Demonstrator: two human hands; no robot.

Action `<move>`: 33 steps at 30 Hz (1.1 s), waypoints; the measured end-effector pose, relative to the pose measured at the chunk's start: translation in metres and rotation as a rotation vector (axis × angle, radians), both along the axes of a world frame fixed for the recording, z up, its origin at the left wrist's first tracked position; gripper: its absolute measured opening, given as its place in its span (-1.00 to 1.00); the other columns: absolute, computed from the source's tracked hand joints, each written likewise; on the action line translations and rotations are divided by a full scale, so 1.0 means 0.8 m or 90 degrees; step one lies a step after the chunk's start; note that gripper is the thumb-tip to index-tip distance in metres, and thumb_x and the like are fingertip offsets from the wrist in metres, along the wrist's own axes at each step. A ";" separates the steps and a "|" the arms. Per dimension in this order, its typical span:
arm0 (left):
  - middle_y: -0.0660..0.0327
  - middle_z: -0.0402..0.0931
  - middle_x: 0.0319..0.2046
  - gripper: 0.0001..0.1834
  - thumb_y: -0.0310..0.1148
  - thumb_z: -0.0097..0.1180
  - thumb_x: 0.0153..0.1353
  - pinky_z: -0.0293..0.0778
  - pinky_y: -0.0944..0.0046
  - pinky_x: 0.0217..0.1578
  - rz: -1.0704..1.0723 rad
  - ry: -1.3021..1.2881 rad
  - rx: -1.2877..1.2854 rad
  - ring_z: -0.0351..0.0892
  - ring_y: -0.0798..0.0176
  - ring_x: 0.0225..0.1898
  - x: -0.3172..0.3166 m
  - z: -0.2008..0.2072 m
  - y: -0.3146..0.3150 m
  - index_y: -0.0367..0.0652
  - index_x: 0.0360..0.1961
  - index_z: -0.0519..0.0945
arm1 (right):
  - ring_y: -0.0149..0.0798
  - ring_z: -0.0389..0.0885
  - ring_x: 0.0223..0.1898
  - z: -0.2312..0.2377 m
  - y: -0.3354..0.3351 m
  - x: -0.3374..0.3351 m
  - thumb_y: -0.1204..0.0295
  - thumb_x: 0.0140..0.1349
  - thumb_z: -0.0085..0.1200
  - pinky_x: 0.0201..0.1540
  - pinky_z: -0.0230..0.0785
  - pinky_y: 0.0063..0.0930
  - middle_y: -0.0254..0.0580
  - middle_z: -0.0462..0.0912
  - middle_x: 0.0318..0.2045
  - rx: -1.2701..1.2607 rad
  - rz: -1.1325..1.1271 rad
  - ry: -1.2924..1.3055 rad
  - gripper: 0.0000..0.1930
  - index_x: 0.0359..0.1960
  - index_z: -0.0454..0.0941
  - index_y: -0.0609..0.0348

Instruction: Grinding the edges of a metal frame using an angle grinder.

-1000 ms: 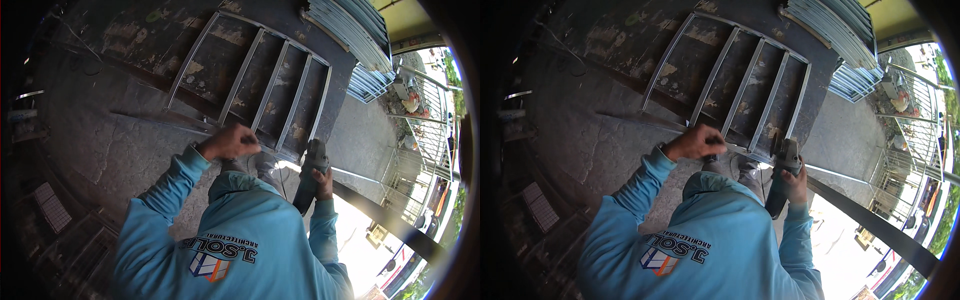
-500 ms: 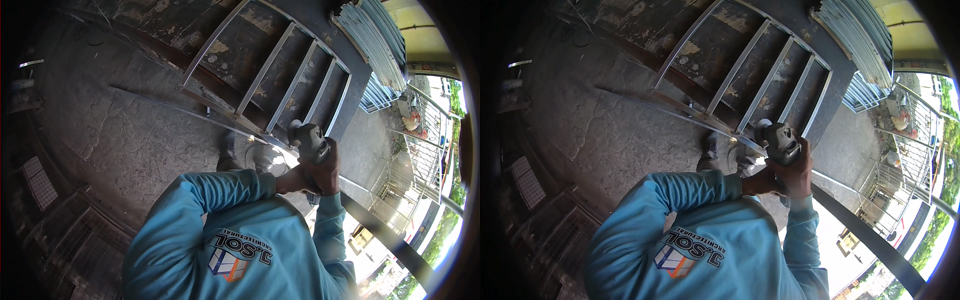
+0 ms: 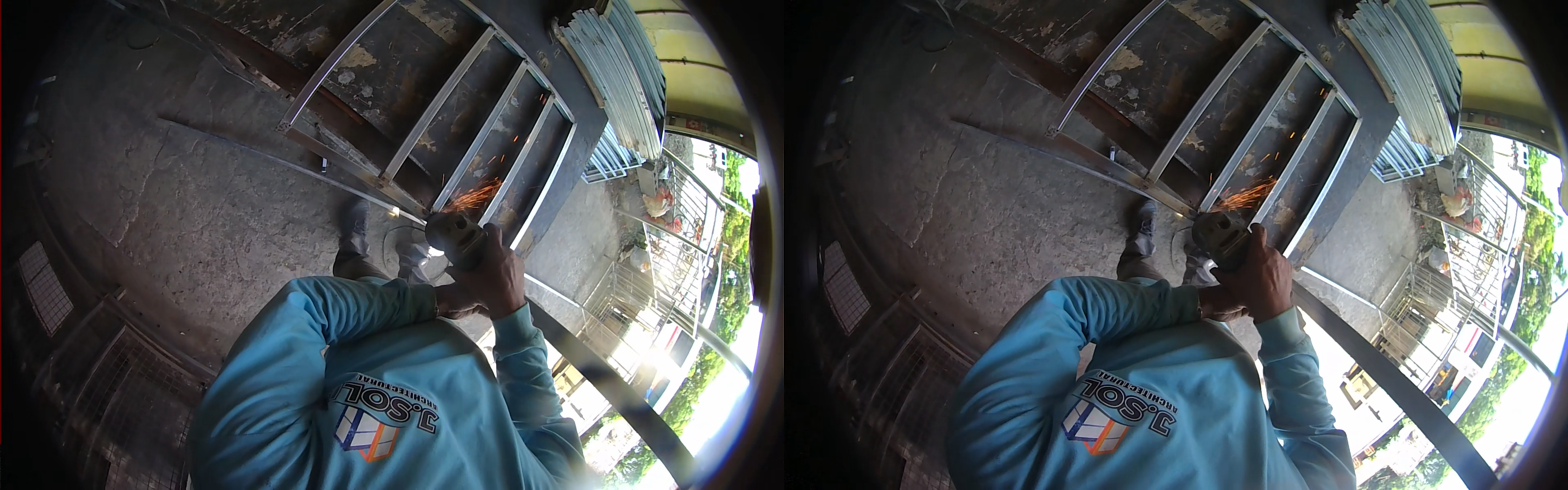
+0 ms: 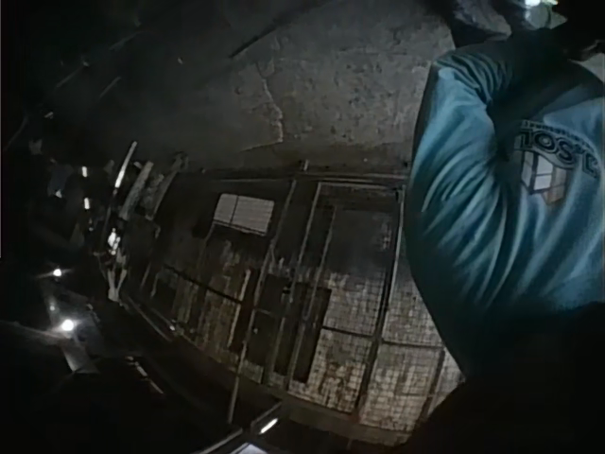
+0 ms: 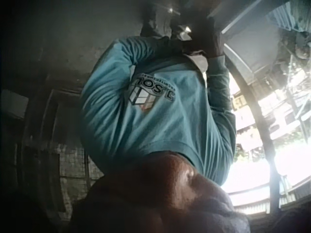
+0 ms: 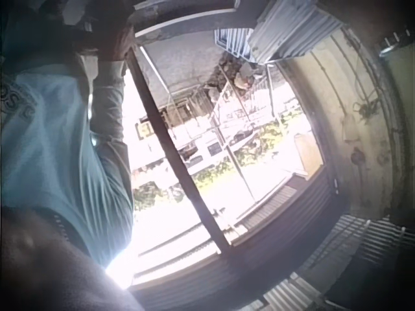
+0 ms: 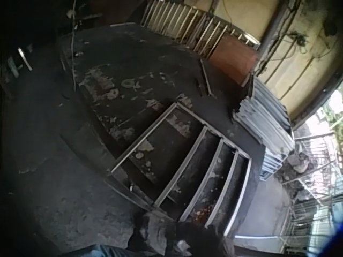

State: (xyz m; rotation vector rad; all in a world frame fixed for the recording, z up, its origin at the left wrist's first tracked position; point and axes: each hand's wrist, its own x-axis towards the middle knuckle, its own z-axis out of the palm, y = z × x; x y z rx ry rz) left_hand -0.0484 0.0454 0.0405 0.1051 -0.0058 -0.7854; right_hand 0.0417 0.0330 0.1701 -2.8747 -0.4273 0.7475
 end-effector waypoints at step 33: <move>0.38 0.51 0.03 -0.63 -0.31 0.13 0.35 0.42 0.27 0.09 0.114 0.090 -0.104 0.48 0.34 0.02 0.001 -0.003 0.026 0.08 0.16 0.42 | 0.15 0.70 -0.41 0.009 0.045 0.007 0.13 -0.16 0.41 -0.36 0.55 -0.03 0.11 0.68 -0.41 -0.046 0.090 0.023 -0.22 0.09 0.28 0.13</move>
